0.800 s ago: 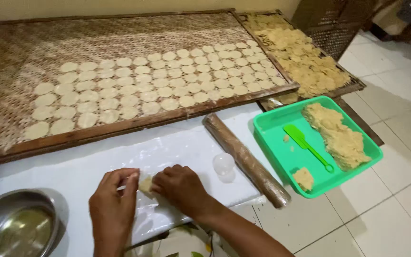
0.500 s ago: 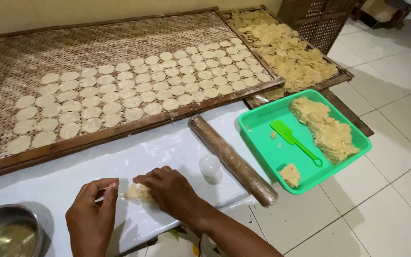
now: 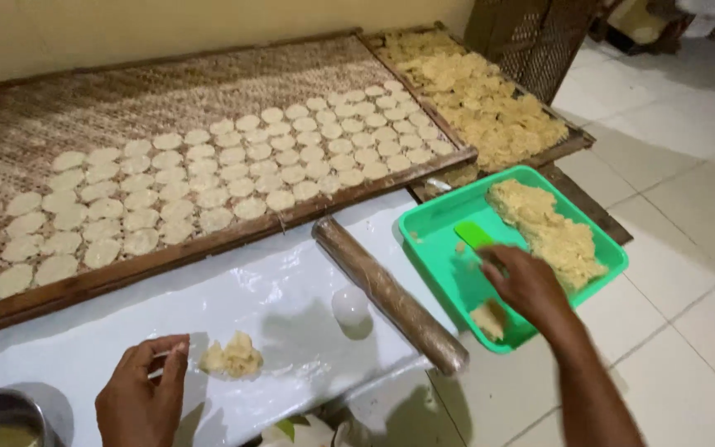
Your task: Preparing small dough circles by rolling out dough and cutting them using a plastic cup.
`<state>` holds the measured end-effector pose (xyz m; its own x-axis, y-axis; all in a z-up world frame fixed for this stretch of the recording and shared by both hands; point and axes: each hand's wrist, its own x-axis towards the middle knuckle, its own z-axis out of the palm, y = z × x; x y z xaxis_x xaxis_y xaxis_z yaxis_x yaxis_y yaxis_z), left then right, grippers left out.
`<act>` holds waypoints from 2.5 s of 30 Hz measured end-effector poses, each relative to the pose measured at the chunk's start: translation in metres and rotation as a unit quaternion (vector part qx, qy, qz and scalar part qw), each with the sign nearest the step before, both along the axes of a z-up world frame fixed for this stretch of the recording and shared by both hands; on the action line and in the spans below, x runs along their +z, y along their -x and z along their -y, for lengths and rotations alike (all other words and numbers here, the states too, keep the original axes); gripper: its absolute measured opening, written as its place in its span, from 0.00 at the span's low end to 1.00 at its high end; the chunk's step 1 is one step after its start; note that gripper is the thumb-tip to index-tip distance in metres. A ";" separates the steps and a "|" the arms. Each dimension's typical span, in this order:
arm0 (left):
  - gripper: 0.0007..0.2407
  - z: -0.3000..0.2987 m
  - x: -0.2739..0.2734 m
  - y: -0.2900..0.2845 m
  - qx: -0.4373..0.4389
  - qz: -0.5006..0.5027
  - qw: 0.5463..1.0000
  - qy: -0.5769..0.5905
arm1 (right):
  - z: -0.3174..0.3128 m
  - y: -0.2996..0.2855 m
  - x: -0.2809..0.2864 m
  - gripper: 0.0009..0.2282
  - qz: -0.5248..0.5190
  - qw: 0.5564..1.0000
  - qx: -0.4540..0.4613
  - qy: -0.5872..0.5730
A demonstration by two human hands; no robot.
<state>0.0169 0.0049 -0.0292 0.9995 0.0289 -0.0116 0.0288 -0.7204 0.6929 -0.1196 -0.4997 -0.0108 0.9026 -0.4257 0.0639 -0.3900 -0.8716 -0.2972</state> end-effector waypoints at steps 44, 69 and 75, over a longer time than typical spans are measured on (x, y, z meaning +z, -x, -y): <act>0.11 0.012 0.014 0.003 -0.002 -0.026 1.000 -0.001 | 0.114 -0.011 -0.080 0.21 -0.119 0.988 -0.087 -0.038; 0.11 0.019 0.022 0.006 -0.011 -0.030 0.999 -0.003 | 0.030 0.012 -0.022 0.13 0.006 0.991 -0.057 -0.121; 0.11 0.023 0.010 0.003 -0.021 -0.058 0.998 0.006 | 0.004 0.026 -0.028 0.12 -0.024 0.998 0.034 -0.038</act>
<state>0.0139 -0.0177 -0.0188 0.9919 -0.0135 -0.1265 0.0790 -0.7141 0.6956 -0.1457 -0.5039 -0.0386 0.9306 -0.3659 -0.0109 -0.3468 -0.8717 -0.3461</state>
